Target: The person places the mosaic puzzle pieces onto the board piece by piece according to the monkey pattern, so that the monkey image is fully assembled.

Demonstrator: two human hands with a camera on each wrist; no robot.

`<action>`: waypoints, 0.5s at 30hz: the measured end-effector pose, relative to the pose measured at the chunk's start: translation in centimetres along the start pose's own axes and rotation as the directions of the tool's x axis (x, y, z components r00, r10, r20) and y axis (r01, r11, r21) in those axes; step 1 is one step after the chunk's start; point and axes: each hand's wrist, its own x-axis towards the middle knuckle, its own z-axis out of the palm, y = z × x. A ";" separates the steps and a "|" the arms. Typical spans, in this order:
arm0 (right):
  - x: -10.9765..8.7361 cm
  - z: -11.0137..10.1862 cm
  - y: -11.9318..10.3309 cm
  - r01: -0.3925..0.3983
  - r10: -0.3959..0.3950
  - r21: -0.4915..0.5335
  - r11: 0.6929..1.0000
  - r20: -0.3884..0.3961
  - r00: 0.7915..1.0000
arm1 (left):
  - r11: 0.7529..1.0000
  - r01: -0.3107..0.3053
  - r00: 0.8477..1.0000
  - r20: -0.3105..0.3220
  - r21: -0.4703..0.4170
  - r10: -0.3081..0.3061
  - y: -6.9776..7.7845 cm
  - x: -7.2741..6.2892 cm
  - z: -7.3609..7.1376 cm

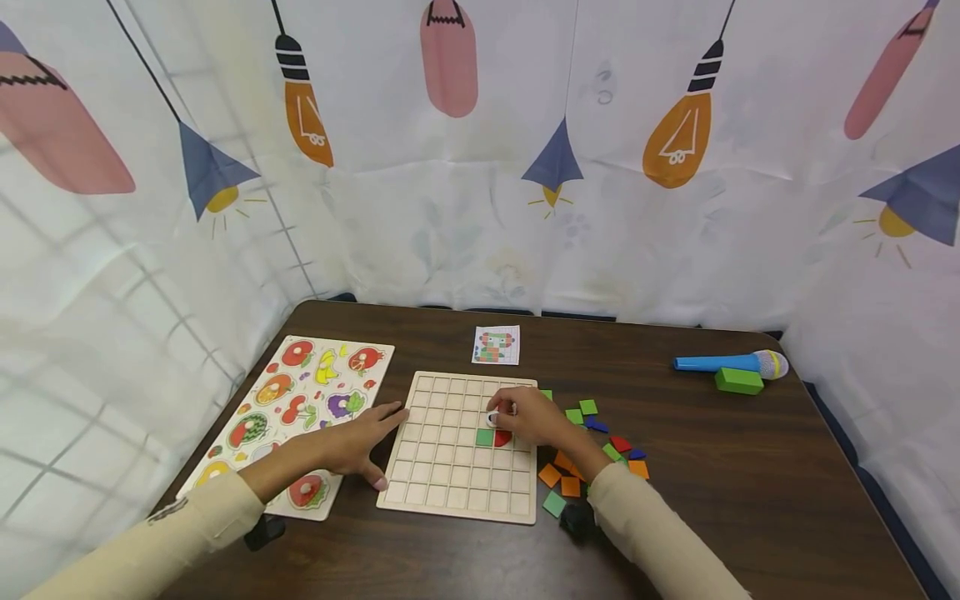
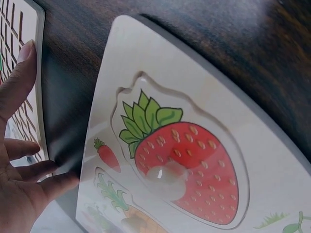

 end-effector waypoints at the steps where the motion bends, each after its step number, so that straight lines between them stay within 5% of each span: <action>1: 0.1 0.1 0.0 0.005 -0.005 -0.006 1.000 -0.002 1.000 | 1.000 0.002 1.000 0.001 -0.001 -0.002 0.0 0.0 0.0; 15: 0.9 0.5 -0.6 -0.044 0.045 -0.042 0.998 0.022 0.999 | 1.000 0.008 1.000 0.003 -0.007 -0.008 0.0 0.1 0.0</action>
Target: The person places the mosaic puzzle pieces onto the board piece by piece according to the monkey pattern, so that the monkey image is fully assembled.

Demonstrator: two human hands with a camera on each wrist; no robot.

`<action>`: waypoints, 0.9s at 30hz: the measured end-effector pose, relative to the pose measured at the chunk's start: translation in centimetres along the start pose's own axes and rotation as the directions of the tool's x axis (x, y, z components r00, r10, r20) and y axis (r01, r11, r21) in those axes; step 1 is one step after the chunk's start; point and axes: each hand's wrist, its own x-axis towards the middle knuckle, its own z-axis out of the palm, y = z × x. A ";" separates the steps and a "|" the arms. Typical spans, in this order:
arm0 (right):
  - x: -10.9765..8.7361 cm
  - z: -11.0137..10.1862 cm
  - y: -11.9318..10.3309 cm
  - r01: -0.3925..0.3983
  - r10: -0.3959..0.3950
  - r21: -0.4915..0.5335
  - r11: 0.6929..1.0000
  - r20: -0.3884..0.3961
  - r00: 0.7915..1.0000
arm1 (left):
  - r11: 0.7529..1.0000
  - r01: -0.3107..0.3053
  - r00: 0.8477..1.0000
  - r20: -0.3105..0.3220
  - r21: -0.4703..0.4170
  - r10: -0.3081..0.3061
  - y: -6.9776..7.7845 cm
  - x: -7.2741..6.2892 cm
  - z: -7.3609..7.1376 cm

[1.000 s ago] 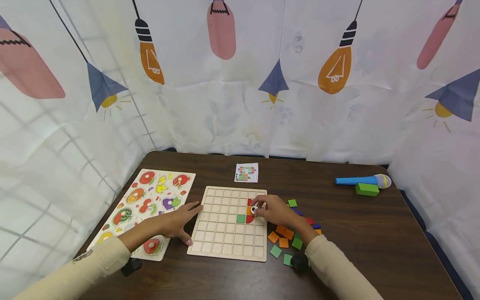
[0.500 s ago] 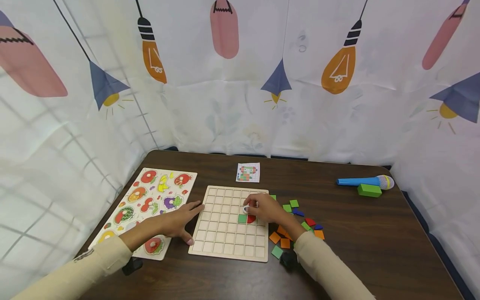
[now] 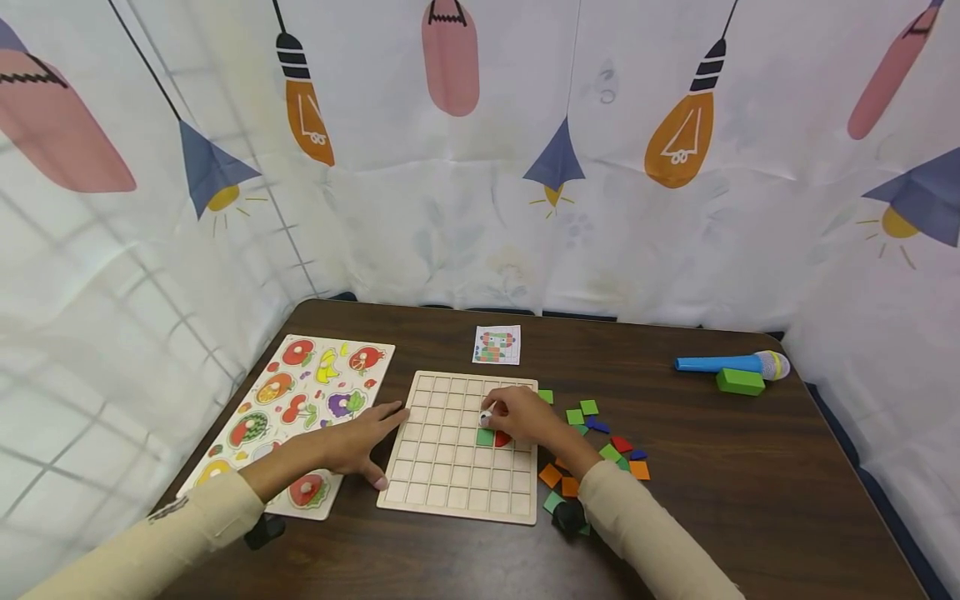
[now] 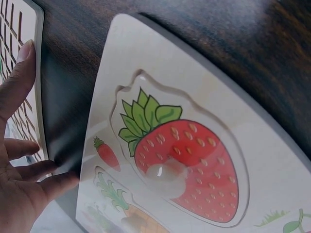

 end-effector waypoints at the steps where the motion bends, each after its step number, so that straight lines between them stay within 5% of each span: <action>1: 0.0 0.0 0.0 -0.008 0.008 -0.004 1.000 0.002 1.000 | 1.000 0.001 1.000 0.000 -0.001 -0.001 0.0 0.0 0.0; 27: 0.0 -0.4 -0.6 -0.058 0.060 -0.125 0.991 0.011 0.998 | 1.000 0.024 1.000 0.016 0.014 -0.024 0.7 -0.1 -0.2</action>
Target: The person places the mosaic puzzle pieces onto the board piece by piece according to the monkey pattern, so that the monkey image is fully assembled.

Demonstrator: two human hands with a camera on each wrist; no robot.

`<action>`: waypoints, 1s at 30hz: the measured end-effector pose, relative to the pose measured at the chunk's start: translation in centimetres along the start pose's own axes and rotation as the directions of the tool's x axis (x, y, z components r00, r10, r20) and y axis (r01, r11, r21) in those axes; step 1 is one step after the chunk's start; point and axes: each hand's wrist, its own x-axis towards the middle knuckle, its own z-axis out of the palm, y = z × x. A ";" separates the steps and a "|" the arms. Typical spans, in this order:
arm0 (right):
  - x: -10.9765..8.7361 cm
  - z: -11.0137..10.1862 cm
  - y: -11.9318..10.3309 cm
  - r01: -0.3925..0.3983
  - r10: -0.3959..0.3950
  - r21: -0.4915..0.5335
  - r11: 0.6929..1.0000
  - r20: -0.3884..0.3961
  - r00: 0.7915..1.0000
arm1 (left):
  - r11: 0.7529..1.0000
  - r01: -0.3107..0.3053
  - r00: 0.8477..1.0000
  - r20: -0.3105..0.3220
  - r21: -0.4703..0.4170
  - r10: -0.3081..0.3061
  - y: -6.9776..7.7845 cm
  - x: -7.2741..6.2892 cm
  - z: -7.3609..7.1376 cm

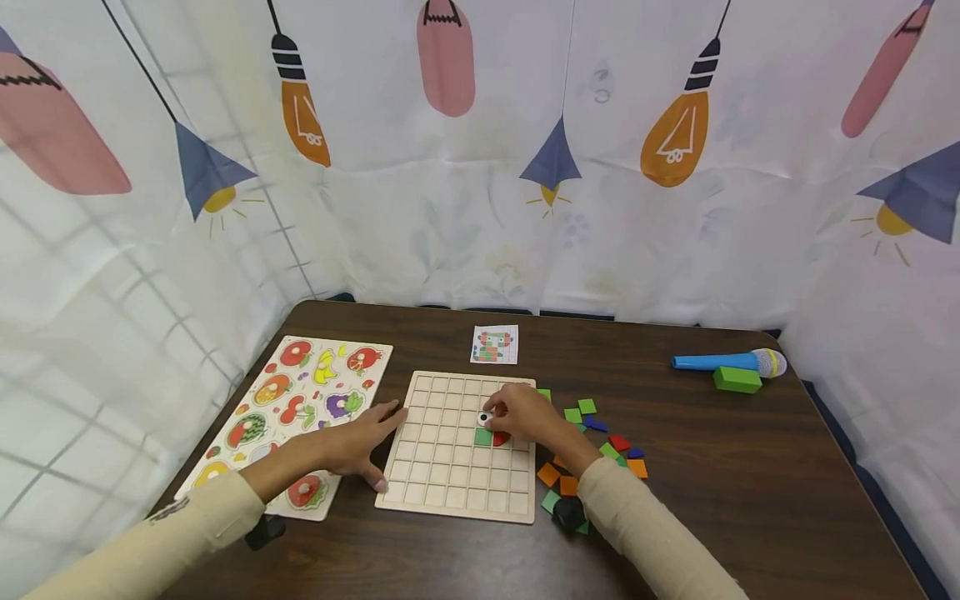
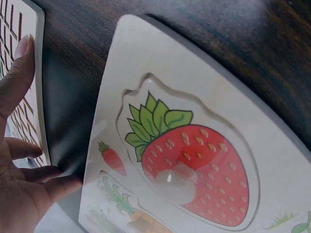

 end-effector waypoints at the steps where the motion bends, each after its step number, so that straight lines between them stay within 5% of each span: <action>1: 0.0 0.0 0.0 -0.005 0.005 -0.004 1.000 0.002 1.000 | 1.000 0.000 1.000 0.001 0.002 0.000 0.0 0.0 0.1; 24: 0.1 -0.7 0.0 0.047 -0.046 -0.022 0.999 0.041 0.998 | 1.000 0.013 1.000 0.015 0.017 -0.013 -0.3 0.5 0.7; 30: -0.2 -1.3 0.9 0.076 -0.076 -0.040 0.996 0.001 0.997 | 1.000 0.011 1.000 0.020 0.014 -0.011 0.0 0.2 0.5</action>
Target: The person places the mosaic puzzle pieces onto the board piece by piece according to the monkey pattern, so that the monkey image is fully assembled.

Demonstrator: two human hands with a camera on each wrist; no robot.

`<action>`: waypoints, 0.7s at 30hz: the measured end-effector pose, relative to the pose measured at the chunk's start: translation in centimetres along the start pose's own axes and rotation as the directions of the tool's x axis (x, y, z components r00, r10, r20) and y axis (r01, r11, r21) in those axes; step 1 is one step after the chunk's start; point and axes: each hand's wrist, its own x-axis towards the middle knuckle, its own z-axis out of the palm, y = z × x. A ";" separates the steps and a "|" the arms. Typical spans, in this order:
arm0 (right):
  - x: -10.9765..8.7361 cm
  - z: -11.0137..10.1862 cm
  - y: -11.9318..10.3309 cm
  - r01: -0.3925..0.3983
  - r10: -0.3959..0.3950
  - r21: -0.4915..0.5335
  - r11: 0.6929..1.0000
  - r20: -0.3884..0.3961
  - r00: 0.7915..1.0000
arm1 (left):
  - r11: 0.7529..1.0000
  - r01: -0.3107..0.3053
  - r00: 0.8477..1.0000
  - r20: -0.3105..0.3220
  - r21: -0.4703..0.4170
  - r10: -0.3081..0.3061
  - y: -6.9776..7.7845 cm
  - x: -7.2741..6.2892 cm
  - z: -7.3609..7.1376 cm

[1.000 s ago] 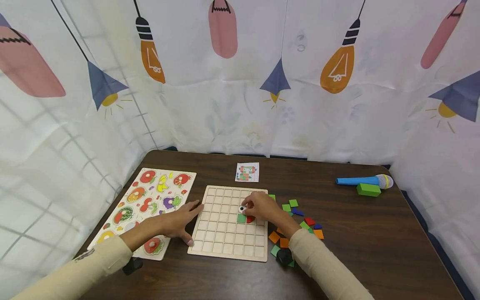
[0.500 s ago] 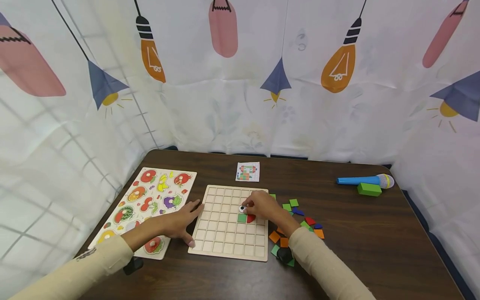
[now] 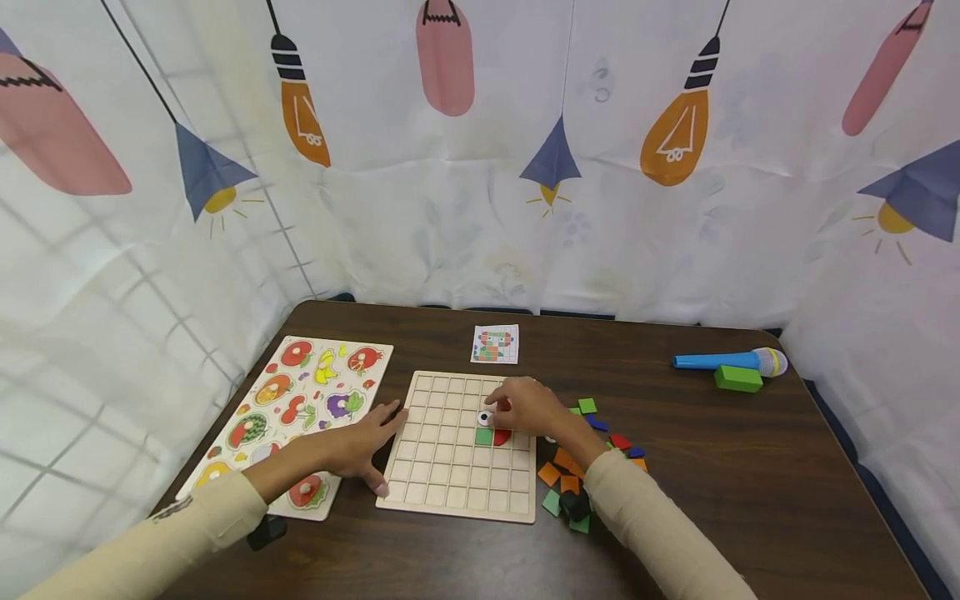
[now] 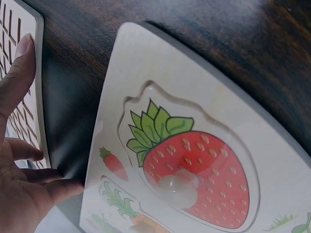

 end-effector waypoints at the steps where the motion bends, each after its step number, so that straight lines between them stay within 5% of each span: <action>1: -0.2 -0.2 0.2 0.002 -0.002 0.006 1.000 -0.009 1.000 | 1.000 0.003 1.000 0.001 -0.001 -0.003 0.1 -0.1 0.0; 13: -4.6 -4.5 5.6 -0.079 0.094 0.109 0.991 -0.147 0.985 | 1.000 -0.006 1.000 -0.002 0.008 0.006 0.5 -0.4 -0.3; 21: -7.3 -5.7 9.0 -0.180 0.177 -0.017 0.984 -0.109 0.978 | 1.000 -0.011 1.000 0.001 0.007 0.011 0.5 -0.5 -0.3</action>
